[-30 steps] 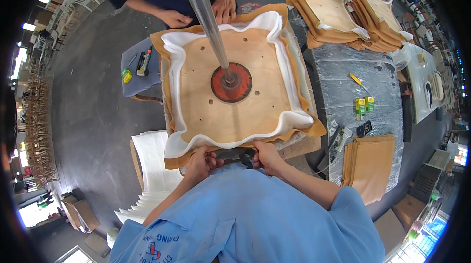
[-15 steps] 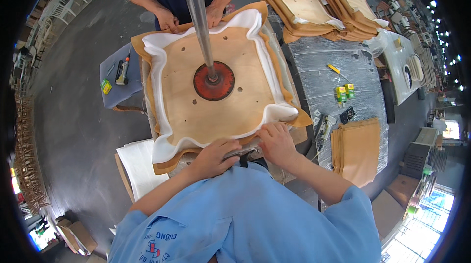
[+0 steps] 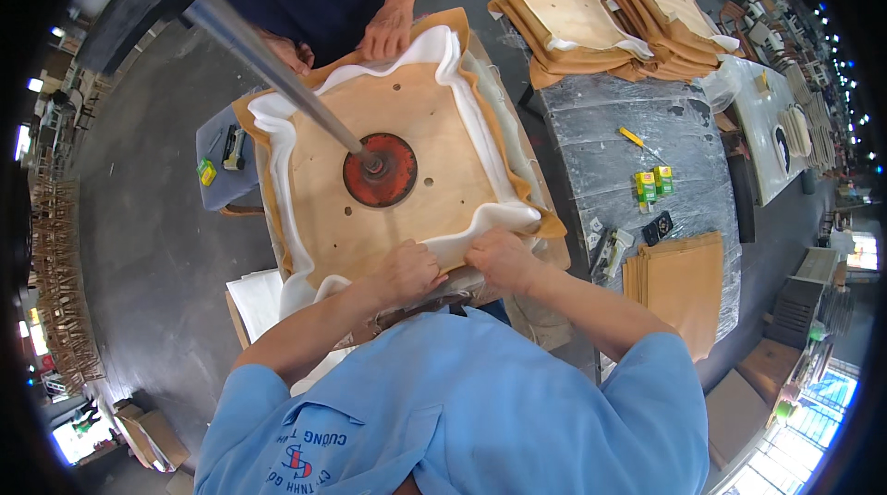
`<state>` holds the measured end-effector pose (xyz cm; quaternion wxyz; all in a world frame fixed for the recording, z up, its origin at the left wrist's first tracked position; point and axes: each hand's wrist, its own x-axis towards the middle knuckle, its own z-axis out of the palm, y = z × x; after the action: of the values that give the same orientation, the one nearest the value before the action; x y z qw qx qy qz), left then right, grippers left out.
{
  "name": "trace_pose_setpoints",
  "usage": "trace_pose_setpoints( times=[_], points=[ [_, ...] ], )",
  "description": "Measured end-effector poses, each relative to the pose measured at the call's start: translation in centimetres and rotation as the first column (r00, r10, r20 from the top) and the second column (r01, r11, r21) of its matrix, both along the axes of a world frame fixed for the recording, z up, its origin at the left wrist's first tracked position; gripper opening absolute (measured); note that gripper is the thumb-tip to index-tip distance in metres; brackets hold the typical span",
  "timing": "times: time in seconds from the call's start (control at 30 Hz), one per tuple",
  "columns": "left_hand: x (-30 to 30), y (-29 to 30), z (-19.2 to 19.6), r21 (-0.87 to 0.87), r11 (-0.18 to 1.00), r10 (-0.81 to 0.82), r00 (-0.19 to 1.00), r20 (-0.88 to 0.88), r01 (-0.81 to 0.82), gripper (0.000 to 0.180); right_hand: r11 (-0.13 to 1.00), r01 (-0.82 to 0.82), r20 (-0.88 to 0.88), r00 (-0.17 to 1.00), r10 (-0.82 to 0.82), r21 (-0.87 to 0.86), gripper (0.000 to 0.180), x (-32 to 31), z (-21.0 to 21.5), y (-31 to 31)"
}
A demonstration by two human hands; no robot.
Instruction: The person assembles a chair by placing a white fabric cover over a wooden seat frame and securing it with a staple gun. A coworker assists by applying glue to the frame and positioning the seat. The person repeatedly staples the fabric edges to the underside of the seat.
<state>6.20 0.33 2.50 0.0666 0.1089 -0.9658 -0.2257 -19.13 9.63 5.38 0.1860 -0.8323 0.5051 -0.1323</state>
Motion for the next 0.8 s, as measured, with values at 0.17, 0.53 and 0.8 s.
trace_pose_setpoints(
  times=[0.17,0.53,0.8],
  points=[
    [0.7,0.5,0.4,0.034,0.998,0.051,0.999,0.003,-0.051,0.024,0.984,-0.07,-0.021,0.997,0.074,0.167,0.014,-0.4,1.1,-0.4],
    [8.5,0.1,4.3,-0.097,0.977,0.21,0.929,0.303,-0.189,0.03,0.991,-0.041,-0.287,0.955,0.075,0.125,0.013,-3.8,1.7,-0.3],
    [10.2,-1.4,4.4,-0.107,0.988,-0.076,0.948,0.309,0.114,0.016,0.998,0.012,-0.155,0.988,-0.002,0.063,0.01,-5.8,0.9,-0.2]
  ],
)
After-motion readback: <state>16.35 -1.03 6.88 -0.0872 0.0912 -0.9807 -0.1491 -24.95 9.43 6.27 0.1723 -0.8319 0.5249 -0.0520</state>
